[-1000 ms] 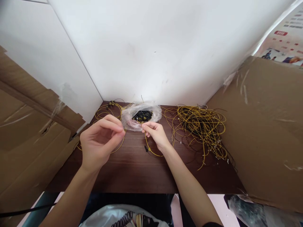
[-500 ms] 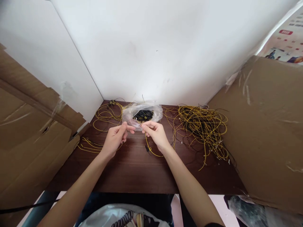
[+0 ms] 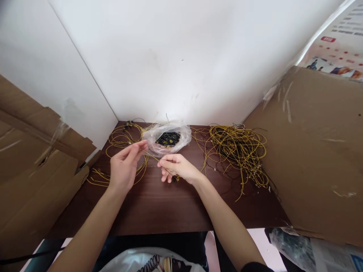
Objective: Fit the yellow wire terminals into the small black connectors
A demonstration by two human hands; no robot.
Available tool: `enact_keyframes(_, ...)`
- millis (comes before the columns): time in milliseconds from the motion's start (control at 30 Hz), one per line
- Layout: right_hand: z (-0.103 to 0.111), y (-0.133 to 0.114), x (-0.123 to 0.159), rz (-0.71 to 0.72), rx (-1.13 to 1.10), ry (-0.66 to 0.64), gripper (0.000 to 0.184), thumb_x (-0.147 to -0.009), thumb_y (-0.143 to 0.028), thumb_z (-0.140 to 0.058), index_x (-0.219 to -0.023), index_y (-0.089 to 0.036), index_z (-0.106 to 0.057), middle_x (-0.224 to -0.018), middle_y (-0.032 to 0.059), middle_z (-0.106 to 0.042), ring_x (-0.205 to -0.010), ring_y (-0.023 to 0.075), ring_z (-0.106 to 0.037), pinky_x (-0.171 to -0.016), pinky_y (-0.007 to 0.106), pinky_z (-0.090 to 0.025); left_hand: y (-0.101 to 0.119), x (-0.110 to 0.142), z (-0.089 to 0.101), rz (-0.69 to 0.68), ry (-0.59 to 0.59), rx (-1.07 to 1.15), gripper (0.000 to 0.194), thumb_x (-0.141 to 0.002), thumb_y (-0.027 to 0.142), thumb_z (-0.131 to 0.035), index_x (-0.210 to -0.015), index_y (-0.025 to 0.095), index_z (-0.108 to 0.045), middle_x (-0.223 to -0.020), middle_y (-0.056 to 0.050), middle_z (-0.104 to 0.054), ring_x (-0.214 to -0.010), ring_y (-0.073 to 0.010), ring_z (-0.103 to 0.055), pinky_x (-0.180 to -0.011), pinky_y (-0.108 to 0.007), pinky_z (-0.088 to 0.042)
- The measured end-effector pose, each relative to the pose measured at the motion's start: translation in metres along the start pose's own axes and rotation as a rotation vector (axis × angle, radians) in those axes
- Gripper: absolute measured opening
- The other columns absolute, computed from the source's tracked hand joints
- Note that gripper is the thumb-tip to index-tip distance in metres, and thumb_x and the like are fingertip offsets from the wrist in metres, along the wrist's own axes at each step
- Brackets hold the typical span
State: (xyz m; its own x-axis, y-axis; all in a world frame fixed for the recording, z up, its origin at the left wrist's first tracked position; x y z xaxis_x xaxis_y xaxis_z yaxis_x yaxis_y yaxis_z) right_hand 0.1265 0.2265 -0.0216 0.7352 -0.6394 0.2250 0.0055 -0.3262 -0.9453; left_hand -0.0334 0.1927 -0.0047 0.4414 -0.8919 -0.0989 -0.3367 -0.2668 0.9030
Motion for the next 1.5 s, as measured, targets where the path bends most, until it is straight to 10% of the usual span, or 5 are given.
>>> enact_keyframes(333,0.034,-0.029,0.014,0.450,0.713,0.637,0.019,-0.080,-0.035,-0.064,-0.072,-0.018,-0.067,-0.058,-0.0020,-0.054,-0.055,0.0106,-0.044,-0.056,0.025,-0.032,0.049,-0.010,0.006,-0.073,0.073,0.052,0.019,-0.088,0.020,-0.053,-0.085,0.017,-0.071,-0.066,0.001,-0.067,-0.046,-0.0041,-0.044,-0.052,-0.017,-0.044)
enact_keyframes(500,0.017,-0.024,0.008,0.541,0.656,0.553,0.017,-0.082,-0.031,-0.062,-0.076,-0.016,-0.067,-0.068,0.0005,-0.062,-0.055,0.0097,-0.043,-0.054,0.023,-0.032,0.023,0.014,-0.025,-0.327,-0.252,-0.729,0.021,-0.085,0.027,-0.057,-0.095,0.018,-0.074,-0.101,-0.005,-0.073,-0.094,-0.0180,-0.065,-0.089,-0.029,-0.048)
enact_keyframes(933,0.014,-0.023,0.002,0.655,0.710,0.398,0.014,-0.084,-0.026,-0.064,-0.077,-0.015,-0.069,-0.070,0.0001,-0.061,-0.058,0.0084,-0.044,-0.056,0.022,-0.034,0.005,0.007,-0.018,-0.137,-0.503,-1.024,0.027,-0.086,0.035,-0.052,-0.093,0.019,-0.072,-0.078,-0.001,-0.071,-0.065,-0.0148,-0.058,-0.063,-0.024,-0.041)
enact_keyframes(1267,0.046,-0.032,0.010,0.702,0.592,0.635,0.016,-0.084,-0.028,-0.062,-0.077,-0.015,-0.068,-0.071,0.0001,-0.064,-0.056,0.0090,-0.044,-0.055,0.024,-0.035,0.042,-0.026,0.021,0.047,0.025,0.385,0.009,-0.078,0.013,-0.058,-0.072,0.015,-0.052,-0.057,0.004,-0.047,-0.060,-0.0083,-0.053,-0.078,-0.025,-0.053)
enact_keyframes(1500,0.038,-0.030,0.008,0.741,0.703,0.593,0.017,-0.087,-0.027,-0.060,-0.076,-0.015,-0.068,-0.073,0.0012,-0.065,-0.059,0.0092,-0.049,-0.057,0.023,-0.038,0.048,-0.016,-0.009,0.035,-0.066,0.446,0.013,-0.086,0.020,-0.051,-0.073,0.020,-0.053,-0.097,0.000,-0.071,-0.108,-0.0158,-0.062,-0.102,-0.035,-0.047)
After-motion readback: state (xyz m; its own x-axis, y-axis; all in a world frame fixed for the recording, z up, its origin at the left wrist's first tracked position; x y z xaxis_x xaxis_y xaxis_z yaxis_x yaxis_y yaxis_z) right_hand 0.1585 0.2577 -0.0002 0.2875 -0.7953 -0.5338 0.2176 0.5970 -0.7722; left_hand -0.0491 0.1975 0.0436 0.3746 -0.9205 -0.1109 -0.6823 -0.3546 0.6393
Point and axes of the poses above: each hand's wrist, its own x-axis away from the middle knuckle, its own z-axis out of the back of the hand, y = z × x, the point moved 3 cm from there along -x, towards the middle knuckle
